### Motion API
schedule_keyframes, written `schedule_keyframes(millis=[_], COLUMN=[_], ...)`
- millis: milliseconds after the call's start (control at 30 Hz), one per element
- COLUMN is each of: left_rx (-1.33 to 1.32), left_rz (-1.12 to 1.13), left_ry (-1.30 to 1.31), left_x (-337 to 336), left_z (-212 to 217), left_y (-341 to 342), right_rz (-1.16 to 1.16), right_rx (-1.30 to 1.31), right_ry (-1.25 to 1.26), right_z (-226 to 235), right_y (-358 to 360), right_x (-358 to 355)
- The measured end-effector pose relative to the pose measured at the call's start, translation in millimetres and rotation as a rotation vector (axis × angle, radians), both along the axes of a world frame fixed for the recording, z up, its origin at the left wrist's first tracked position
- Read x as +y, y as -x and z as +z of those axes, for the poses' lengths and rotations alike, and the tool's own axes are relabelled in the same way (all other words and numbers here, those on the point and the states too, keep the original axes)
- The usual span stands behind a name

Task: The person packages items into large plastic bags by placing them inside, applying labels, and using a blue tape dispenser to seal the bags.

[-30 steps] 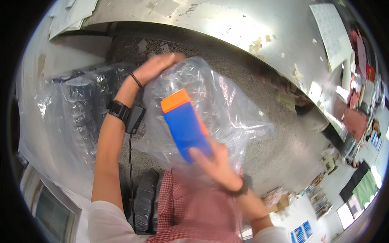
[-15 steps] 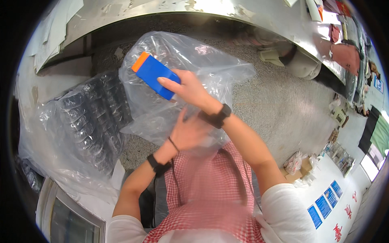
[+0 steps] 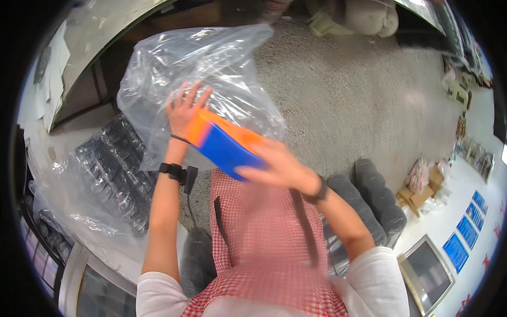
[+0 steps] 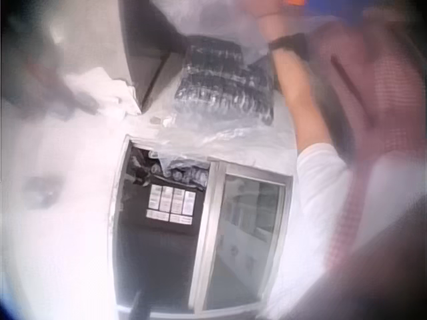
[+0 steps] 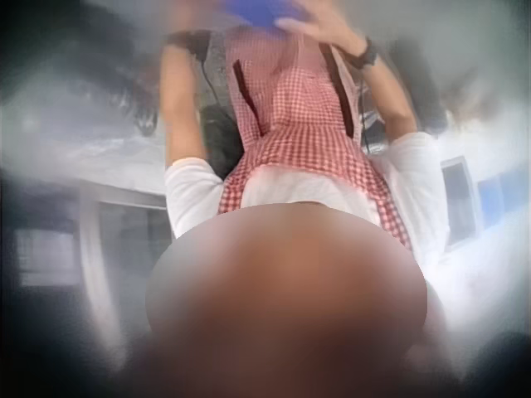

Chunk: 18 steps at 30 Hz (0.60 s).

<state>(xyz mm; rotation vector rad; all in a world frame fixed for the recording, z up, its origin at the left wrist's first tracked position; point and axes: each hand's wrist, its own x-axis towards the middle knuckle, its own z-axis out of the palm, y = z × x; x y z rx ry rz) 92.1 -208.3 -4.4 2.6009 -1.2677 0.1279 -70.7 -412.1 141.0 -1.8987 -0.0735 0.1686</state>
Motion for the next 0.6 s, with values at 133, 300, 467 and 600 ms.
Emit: schedule_keyframes(millis=[133,300,467,600], left_rx=[-0.025,-0.026,-0.011,0.112], left_rz=[-0.024,-0.002,0.003,0.06], left_ry=[-0.033,-0.057,-0.078,-0.101], left_x=[-7.0,-10.5,-16.1,-5.5], left_z=[22.3,18.3,14.8,17.6], left_y=[5.0,14.2,4.0,-9.6], right_rz=[-0.094,-0.221,-0.263,-0.399], right_rx=[0.337,0.657,0.798,0.983], right_ry=[0.19,0.325,0.76,0.644], right_z=[-1.2,-69.7,-145.0,-144.0], right_y=[199.8,240.4,173.8,128.4], right_x=[-80.6,-77.1,-30.3,6.7])
